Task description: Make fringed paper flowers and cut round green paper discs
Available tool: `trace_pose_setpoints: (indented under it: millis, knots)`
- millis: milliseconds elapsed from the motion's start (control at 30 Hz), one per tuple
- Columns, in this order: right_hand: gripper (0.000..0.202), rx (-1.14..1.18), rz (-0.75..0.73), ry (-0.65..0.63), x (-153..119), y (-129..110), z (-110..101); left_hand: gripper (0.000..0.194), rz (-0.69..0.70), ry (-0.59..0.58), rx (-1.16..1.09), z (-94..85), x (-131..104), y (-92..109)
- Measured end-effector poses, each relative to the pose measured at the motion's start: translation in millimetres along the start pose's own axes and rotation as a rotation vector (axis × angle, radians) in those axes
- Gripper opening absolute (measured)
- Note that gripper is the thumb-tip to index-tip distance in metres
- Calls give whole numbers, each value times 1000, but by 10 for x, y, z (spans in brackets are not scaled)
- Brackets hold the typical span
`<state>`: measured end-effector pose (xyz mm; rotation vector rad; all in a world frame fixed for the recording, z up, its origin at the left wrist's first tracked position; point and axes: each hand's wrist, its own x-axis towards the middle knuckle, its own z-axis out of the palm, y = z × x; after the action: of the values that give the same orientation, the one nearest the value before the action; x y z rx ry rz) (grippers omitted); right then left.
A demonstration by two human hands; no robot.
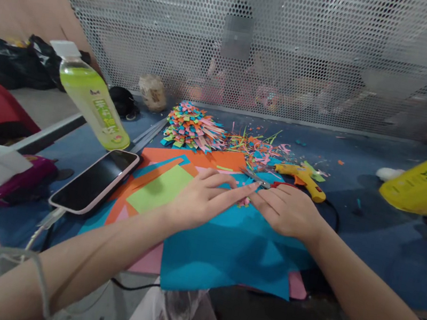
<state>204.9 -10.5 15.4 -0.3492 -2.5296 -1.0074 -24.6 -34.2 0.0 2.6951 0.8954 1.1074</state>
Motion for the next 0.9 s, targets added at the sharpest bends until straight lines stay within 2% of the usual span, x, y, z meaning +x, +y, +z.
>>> trace_pose_setpoints:
  millis: [100, 267, 367, 467, 600, 667, 800, 900]
  knots:
    - [28, 6, 23, 40, -8, 5, 36, 37, -12, -19, -55, -10, -7, 1]
    - [33, 8, 26, 43, 11, 2, 26, 39, 18, 37, -45, 36, -23, 5]
    - [36, 10, 24, 44, 23, -1, -12, 40, -20, 33, -38, 53, -6, 40]
    - [34, 12, 7, 29, 28, 11, -48, 46, -91, 75, -135, 35, 18, 88]
    - [30, -1, 1, 8, 19, 43, -53, 49, -242, 139, -470, -14, 51, 139]
    - [29, -10, 32, 10, 0, 56, -30, 48, -275, 168, -667, -35, 68, 153]
    - [22, -12, 144, 8, -54, 69, 57, 40, -409, 212, -1052, -65, 92, 146]
    - [19, 97, 337, 27, -75, 84, 135, 34, -581, 129, -1320, -112, 94, 121]
